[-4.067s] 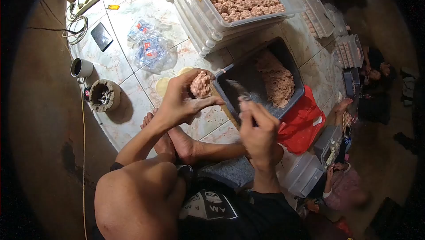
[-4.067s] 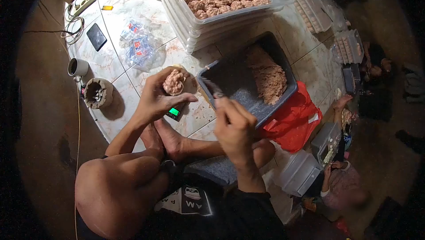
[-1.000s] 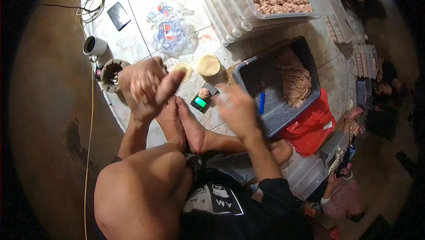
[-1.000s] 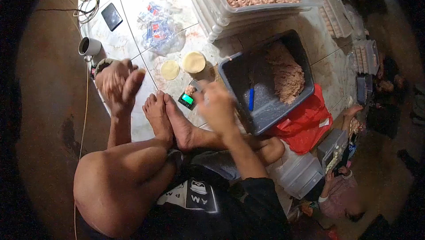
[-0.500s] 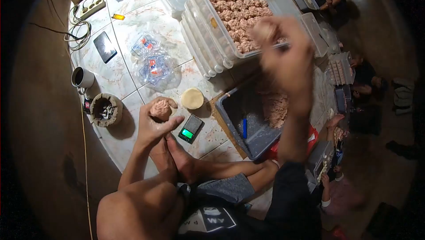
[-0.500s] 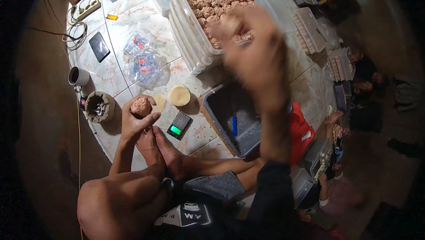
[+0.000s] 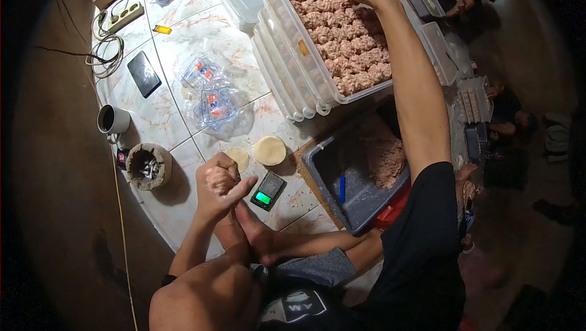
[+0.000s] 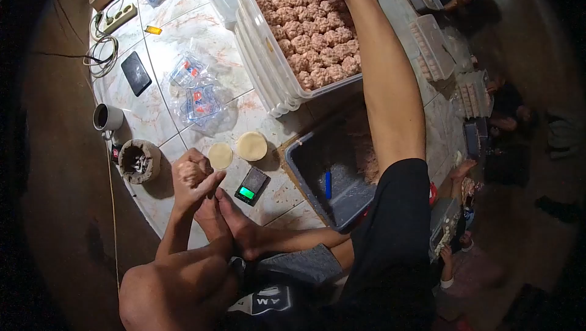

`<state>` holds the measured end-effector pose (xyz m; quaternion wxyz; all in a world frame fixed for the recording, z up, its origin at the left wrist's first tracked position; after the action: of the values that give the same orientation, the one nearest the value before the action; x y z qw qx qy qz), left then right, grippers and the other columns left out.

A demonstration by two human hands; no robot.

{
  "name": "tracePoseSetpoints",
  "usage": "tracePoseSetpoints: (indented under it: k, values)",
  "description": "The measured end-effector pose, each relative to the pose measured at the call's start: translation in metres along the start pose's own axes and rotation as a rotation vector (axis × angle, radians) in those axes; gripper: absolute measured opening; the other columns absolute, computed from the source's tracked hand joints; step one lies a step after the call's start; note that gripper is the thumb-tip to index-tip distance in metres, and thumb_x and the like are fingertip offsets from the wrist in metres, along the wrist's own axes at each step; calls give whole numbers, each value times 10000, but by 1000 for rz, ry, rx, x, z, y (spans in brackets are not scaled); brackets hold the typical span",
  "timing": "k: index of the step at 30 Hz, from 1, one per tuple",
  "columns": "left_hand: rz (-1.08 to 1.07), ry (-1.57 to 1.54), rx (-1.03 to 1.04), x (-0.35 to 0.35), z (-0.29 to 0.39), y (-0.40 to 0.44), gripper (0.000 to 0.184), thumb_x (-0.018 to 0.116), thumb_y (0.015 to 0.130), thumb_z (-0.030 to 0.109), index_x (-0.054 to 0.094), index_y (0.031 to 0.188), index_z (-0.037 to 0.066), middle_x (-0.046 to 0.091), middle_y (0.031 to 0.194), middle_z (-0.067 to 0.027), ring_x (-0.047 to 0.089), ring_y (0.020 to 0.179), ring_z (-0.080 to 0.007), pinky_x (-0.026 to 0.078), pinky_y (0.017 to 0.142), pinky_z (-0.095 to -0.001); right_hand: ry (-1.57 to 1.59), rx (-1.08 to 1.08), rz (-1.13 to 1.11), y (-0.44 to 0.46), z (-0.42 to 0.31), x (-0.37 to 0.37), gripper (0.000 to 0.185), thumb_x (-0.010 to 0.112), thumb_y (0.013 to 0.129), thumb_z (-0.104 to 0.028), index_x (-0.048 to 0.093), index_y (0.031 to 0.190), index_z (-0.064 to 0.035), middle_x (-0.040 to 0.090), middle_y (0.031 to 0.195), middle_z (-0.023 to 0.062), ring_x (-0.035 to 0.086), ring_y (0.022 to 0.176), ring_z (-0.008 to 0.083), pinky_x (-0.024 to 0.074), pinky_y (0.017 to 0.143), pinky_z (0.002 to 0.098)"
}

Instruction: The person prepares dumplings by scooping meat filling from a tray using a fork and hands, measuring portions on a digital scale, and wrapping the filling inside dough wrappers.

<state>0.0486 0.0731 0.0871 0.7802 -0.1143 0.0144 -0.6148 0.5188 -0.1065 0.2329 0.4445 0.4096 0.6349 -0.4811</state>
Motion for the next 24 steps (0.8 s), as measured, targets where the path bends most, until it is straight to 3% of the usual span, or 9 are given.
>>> tracePoseSetpoints:
  k: [4,7,8,10,11,12,16,18,24]
  values:
    - [-42,115,111,20,-3,13,450,947,798,154,509,736,77,477,661,58,370,603,-40,291,545,-231,-241,-388,304,-24,-10,9,739,345,1085,-626,764,1175,-24,724,1077,340,722,1048,409,535,991,529]
    - [11,112,68,31,-4,19,457,931,796,126,480,732,87,439,672,64,368,628,-40,304,553,-239,-302,-342,419,-90,-23,-12,641,395,1084,-564,717,1272,-42,648,1301,357,667,1188,426,516,1054,517]
    - [-1,127,98,33,-7,20,385,944,780,143,578,850,46,414,704,86,358,650,-38,292,574,-229,-508,-322,542,-86,-16,-12,641,431,1078,-554,684,1318,-16,628,1371,328,649,1207,436,512,1053,489]
    - [-12,-8,121,45,13,21,428,945,774,126,615,1017,6,398,727,94,353,657,-33,287,585,-221,-122,-566,645,-169,-36,-38,650,474,1060,-552,683,1314,9,664,1326,315,668,1174,437,524,1024,477]
    - [-2,-76,137,46,21,19,473,945,770,118,633,1101,-14,390,738,98,351,660,-31,284,591,-218,-36,-687,694,-210,-44,-29,498,638,984,-402,682,1315,-32,689,1176,246,703,1027,378,566,894,463]
    - [-67,-18,125,41,18,19,795,951,804,249,551,1427,-41,560,911,57,513,805,-37,406,703,-168,50,-804,748,-252,-50,-19,462,802,908,-251,680,1317,-73,714,1026,178,737,881,319,608,765,450]
    - [-144,-215,211,61,36,6,1092,727,858,646,331,1625,-23,608,1166,-67,621,1055,-178,498,908,-293,285,-754,-83,-380,-63,53,985,888,780,-146,402,1632,-241,601,1311,190,709,969,401,634,874,450]
    - [-176,-89,215,71,29,1,1283,443,839,968,199,1700,49,601,1280,-135,629,1155,-268,515,985,-399,322,-812,61,-394,-62,83,845,840,831,-117,473,1585,-217,605,1270,183,720,916,393,631,793,455]
    - [-130,-381,-88,74,47,-20,1290,304,786,1040,286,1674,104,651,1258,-157,651,1135,-264,534,946,-429,240,-933,76,-388,-67,58,447,778,896,-145,643,1319,-86,639,1102,164,722,855,349,609,710,431]
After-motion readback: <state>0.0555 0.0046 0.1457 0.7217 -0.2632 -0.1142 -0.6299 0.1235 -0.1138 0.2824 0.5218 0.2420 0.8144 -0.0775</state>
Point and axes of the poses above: each hand's wrist, its own y-axis towards the middle knuckle, its own x-axis out of the palm, z = x × y, the point moved 3 cm from there along y, towards the middle knuckle
